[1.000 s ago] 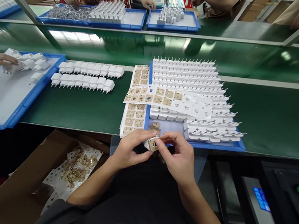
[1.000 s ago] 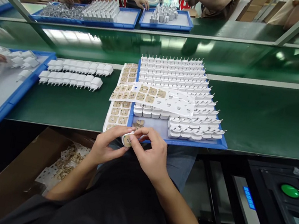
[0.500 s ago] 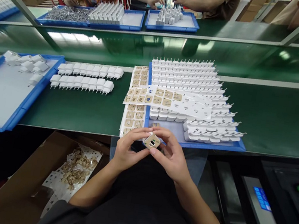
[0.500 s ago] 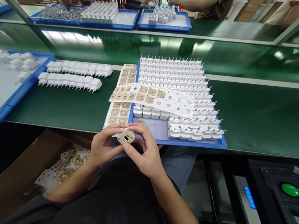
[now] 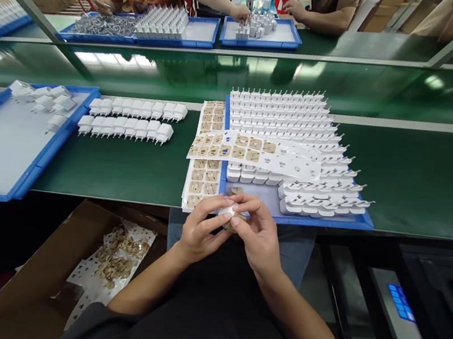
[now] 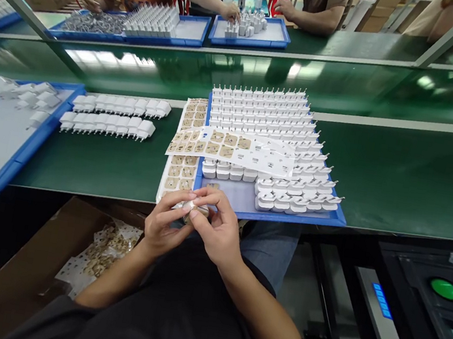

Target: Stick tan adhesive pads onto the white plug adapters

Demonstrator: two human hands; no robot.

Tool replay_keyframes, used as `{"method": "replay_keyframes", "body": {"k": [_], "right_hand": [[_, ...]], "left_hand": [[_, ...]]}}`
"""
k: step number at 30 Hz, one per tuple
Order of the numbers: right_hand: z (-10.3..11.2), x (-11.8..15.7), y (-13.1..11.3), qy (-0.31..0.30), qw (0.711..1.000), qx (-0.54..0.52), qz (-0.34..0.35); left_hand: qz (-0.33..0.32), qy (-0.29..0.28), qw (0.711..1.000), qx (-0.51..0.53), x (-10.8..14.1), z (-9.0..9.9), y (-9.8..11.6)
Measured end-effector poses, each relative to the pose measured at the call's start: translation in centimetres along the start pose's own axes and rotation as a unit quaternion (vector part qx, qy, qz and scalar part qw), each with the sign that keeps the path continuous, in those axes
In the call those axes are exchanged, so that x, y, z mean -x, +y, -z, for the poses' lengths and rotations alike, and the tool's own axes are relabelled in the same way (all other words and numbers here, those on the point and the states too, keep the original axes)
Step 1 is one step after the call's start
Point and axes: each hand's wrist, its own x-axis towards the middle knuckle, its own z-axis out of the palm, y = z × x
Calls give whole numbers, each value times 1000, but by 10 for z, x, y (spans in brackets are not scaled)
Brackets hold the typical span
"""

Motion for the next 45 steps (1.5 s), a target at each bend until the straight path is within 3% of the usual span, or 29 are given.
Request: {"method": "replay_keyframes", "body": {"k": [8, 14, 17, 21, 24, 27, 29, 33, 37, 41, 43, 45], "right_hand": [[2, 0, 3, 1, 999, -47, -6], [19, -4, -9, -98, 994, 19, -41], [25, -10, -15, -80, 987, 136, 18], [24, -13, -19, -61, 941, 291, 164], [25, -8, -17, -96, 923, 291, 232], [30, -6, -10, -23, 956, 222, 188], [36, -10, -1, 40, 955, 259, 140], [45, -26, 24, 11, 887, 443, 130], [49, -31, 41, 38, 858, 493, 138], [51, -30, 42, 36, 864, 482, 141], [52, -29, 41, 24, 864, 484, 140], [52, -27, 38, 14, 865, 482, 141]], "left_hand": [[-10, 0, 1000, 16, 1, 1, -3], [45, -1, 996, 73, 5, 2, -4], [54, -26, 996, 66, 6, 5, -2], [99, -40, 992, 69, 9, 8, -1], [177, -41, 978, 103, 15, 9, -2], [243, -29, 963, 112, 21, 15, -6], [272, -17, 960, 71, 22, 22, -11], [281, 5, 955, -98, 8, 50, -42], [270, -4, 916, -296, -24, 77, -103], [282, -127, 843, -439, -60, 79, -169], [282, -185, 811, -478, -73, 73, -191], [282, -209, 798, -490, -80, 68, -205]]}}
